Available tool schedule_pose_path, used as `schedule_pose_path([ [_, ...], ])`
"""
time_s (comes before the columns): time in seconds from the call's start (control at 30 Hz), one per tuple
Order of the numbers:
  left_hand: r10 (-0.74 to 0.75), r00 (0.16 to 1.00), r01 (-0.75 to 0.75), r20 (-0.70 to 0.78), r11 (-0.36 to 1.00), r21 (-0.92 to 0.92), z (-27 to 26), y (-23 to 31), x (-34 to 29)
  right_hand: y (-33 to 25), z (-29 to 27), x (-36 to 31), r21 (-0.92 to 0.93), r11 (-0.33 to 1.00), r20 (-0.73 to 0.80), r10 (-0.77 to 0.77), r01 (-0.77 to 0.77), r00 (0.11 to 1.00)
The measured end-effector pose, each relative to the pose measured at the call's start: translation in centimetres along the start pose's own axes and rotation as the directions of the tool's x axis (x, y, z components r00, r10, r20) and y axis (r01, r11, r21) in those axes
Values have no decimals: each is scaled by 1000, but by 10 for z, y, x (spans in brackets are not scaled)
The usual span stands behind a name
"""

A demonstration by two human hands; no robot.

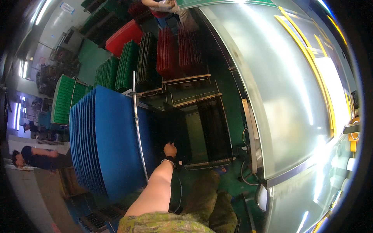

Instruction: Inspecting and sorting industrial panels or PCB sheets into organized racks.

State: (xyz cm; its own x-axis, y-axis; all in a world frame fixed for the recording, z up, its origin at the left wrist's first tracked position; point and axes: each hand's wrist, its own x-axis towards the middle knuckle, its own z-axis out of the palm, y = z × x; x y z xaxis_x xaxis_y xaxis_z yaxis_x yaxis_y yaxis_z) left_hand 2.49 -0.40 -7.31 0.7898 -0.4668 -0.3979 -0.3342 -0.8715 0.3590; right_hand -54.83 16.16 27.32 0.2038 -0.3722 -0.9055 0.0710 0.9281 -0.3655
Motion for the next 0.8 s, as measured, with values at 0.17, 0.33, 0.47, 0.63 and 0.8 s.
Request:
schedule_pose_path([
  [0.17, 234, 941, -212, -245, 971, 115, -54, 19, -39, -39, 25, -18, -61, 996, -55, -75, 72, 996],
  [0.33, 341, 846, -372, -410, 928, 6, -188, 58, -134, -84, 66, -64, 22, 970, -66, -241, 243, 968],
  [0.47, 377, 764, -510, -525, 850, -132, -306, 72, -218, -103, 73, -94, -80, 911, 27, -403, 404, 915],
  [0.63, 299, 845, -502, -443, 727, -468, -387, 74, -272, -112, 63, -114, -170, 786, 159, -574, 595, 804],
  [0.8, 347, 905, -318, -248, 160, -935, -400, 112, -308, -90, 32, -76, -285, 733, 147, -604, 618, 784],
])
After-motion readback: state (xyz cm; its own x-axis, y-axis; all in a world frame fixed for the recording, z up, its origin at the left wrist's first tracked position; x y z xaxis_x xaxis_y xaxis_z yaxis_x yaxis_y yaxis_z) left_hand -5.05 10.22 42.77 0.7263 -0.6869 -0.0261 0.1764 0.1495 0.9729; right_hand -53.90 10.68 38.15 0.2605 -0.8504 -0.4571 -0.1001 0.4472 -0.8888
